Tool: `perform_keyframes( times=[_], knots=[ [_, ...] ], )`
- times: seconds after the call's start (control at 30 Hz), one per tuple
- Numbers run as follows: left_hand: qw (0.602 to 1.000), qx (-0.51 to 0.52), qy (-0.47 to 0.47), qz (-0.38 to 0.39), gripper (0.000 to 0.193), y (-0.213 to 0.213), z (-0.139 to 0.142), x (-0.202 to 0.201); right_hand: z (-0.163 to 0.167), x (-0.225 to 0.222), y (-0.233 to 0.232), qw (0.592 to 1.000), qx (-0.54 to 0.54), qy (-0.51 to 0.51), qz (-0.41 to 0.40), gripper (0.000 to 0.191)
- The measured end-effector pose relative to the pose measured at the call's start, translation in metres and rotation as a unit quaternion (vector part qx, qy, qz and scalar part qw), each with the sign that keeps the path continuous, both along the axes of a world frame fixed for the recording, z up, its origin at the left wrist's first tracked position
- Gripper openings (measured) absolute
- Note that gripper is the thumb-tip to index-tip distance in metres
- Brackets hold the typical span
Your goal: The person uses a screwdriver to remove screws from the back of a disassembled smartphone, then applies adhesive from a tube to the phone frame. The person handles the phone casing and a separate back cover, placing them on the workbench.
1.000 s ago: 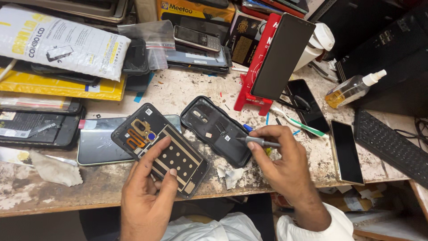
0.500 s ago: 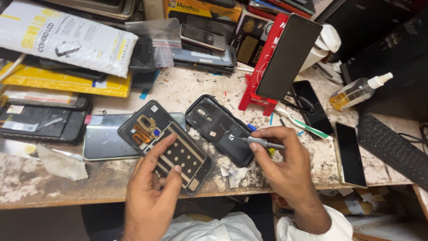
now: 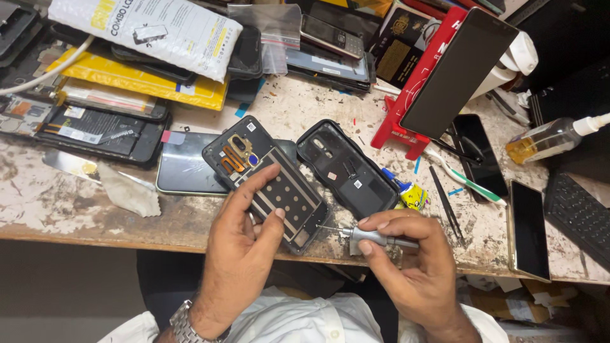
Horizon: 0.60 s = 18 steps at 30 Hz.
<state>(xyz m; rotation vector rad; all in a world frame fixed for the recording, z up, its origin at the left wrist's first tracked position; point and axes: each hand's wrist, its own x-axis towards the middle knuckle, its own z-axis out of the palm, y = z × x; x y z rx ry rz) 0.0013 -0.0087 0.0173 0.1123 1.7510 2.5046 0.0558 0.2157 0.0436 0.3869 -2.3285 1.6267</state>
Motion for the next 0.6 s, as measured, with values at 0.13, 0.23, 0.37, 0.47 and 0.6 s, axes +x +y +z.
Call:
perform_keyframes(
  times=[0.13,0.23,0.37,0.47,0.6],
  knots=[
    [1.0,0.022,0.009,-0.004,0.048,0.0,-0.001,-0.002,0.001,0.0,0.0,1.0,-0.008,-0.007,0.013,0.036],
    [1.0,0.011,0.006,-0.005,0.039,-0.001,-0.001,-0.001,0.001,-0.001,-0.003,1.0,-0.005,0.012,0.008,0.036],
    [1.0,-0.024,0.001,0.0,0.024,-0.001,0.0,0.0,-0.001,-0.007,-0.014,0.999,-0.032,0.027,-0.009,0.035],
    [0.998,-0.055,0.002,0.001,0.019,-0.002,0.0,-0.001,-0.002,-0.014,-0.022,0.998,-0.035,0.046,-0.002,0.035],
    [0.997,-0.08,0.021,0.005,0.017,-0.003,-0.001,-0.003,-0.002,-0.017,-0.028,0.997,-0.029,0.072,0.01,0.036]
  ],
)
